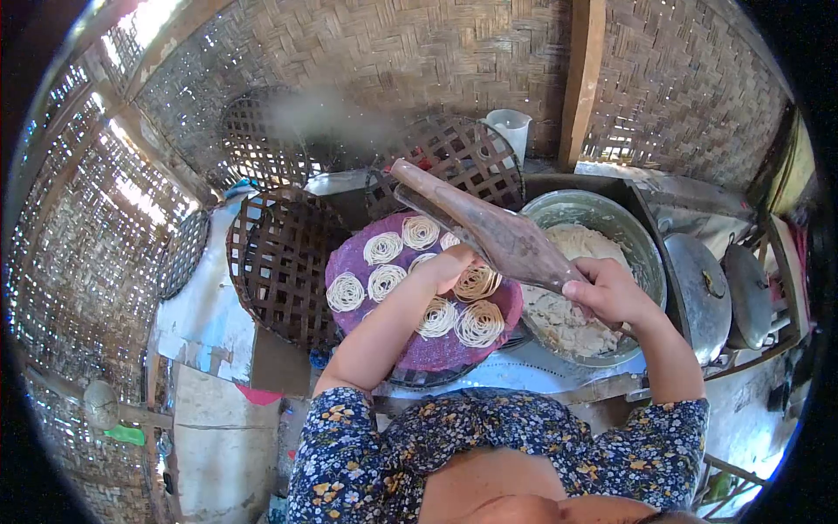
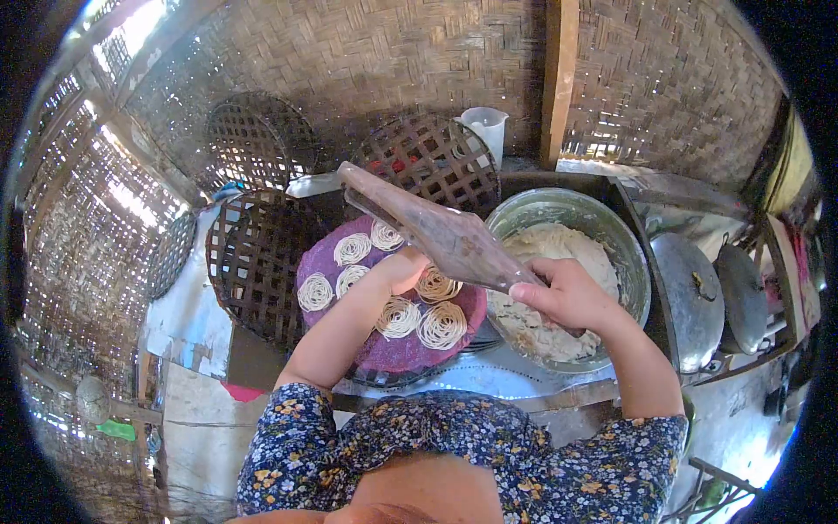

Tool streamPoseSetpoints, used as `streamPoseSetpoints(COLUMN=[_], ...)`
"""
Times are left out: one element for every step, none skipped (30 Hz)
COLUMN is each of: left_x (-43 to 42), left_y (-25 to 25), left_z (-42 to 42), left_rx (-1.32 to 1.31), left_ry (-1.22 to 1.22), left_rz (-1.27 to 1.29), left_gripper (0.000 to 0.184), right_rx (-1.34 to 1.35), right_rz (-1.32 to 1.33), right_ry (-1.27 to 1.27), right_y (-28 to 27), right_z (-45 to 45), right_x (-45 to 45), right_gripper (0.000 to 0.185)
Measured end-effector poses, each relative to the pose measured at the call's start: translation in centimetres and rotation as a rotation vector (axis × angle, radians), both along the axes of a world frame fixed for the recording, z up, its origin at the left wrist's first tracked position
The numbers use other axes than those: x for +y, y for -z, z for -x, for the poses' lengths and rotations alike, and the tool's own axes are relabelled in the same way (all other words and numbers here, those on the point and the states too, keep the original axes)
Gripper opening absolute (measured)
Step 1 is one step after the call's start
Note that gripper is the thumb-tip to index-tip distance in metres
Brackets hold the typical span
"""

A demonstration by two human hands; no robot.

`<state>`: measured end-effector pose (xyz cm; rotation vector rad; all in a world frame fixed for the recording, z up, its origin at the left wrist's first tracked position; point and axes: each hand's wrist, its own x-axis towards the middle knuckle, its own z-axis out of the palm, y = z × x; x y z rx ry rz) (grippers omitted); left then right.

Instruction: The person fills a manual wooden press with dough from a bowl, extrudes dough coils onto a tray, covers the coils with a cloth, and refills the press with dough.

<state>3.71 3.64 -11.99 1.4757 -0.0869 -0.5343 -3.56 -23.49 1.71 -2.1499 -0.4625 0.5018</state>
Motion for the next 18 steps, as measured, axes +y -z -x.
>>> streamPoseSetpoints(left_x=[-0.8, -1.2, -1.2, -1.1, -1.1, -1.3, -1.7, -1.9, -1.5, -0.7, -0.2, 0.2, 0.4, 0.7, 1.0, 1.1, 1.1, 1.3], left_y=[-2.0, -3.0, -2.5, -1.9, -1.5, -0.9, -1.0, -1.1, -0.2, 1.4, 1.9, 2.7, 2.8, 2.8, 2.9, 1.4, 0.3, -0.1], left_z=[1.3, 2.0, 1.5, 0.9, 0.5, 0.2, 0.4, 0.5, -0.4, -2.1, -2.9, -3.0, -2.3, -1.6, -1.0, 0.3, 1.3, 2.0], left_rx=[-0.034, -0.068, -0.054, -0.041, -0.029, -0.022, -0.015, -0.008, -0.053, -0.099, -0.144, -0.276, -0.408, -0.519, -0.63, -0.718, -0.807, -0.928], left_ry=[-0.014, -0.029, -0.006, 0.015, 0.035, -0.016, -0.069, -0.122, -0.043, 0.037, 0.118, 0.1, 0.082, 0.087, 0.084, 0.103, 0.123, 0.102], left_rz=[-0.004, -0.007, -0.046, -0.084, -0.123, -0.16, -0.197, -0.233, -0.344, -0.455, -0.565, -0.637, -0.708, -0.785, -0.867, -0.955, -1.043, -1.118], left_gripper=[0.039, 0.04, 0.042, 0.045, 0.048, 0.052, 0.055, 0.058, 0.059, 0.06, 0.061, 0.059, 0.057, 0.056, 0.054, 0.053, 0.052, 0.049], right_rx=[0.003, 0.005, 0.014, 0.021, 0.028, 0.022, 0.015, 0.009, 0.003, -0.003, -0.009, -0.008, -0.005, -0.002, -0.003, -0.003, -0.002, -0.004], right_rz=[-0.011, -0.021, -0.047, -0.074, -0.1, -0.096, -0.092, -0.087, -0.102, -0.117, -0.132, -0.149, -0.166, -0.185, -0.204, -0.223, -0.242, -0.273], right_ry=[0.013, 0.025, 0.047, 0.069, 0.089, 0.099, 0.108, 0.116, 0.124, 0.133, 0.142, 0.163, 0.184, 0.206, 0.216, 0.226, 0.235, 0.243], right_y=[0.1, 0.3, 0.4, 0.5, 0.7, 0.9, 1.2, 1.5, 1.8, 2.1, 2.3, 2.4, 2.5, 2.7, 2.7, 2.7, 2.7, 2.8], right_z=[-0.1, -0.1, -0.2, -0.2, -0.3, -0.6, -0.9, -1.1, -1.3, -1.5, -1.5, -1.5, -1.4, -1.3, -1.1, -0.9, -0.7, -0.5], right_x=[0.1, 0.0, 0.0, -0.1, -0.1, -0.3, -0.6, -1.0, -1.2, -1.5, -1.7, -1.9, -2.2, -2.3, -2.5, -2.6, -2.8, -3.0], right_gripper=[0.039, 0.039, 0.038, 0.037, 0.037, 0.039, 0.04, 0.042, 0.043, 0.044, 0.045, 0.044, 0.043, 0.042, 0.043, 0.043, 0.044, 0.045])
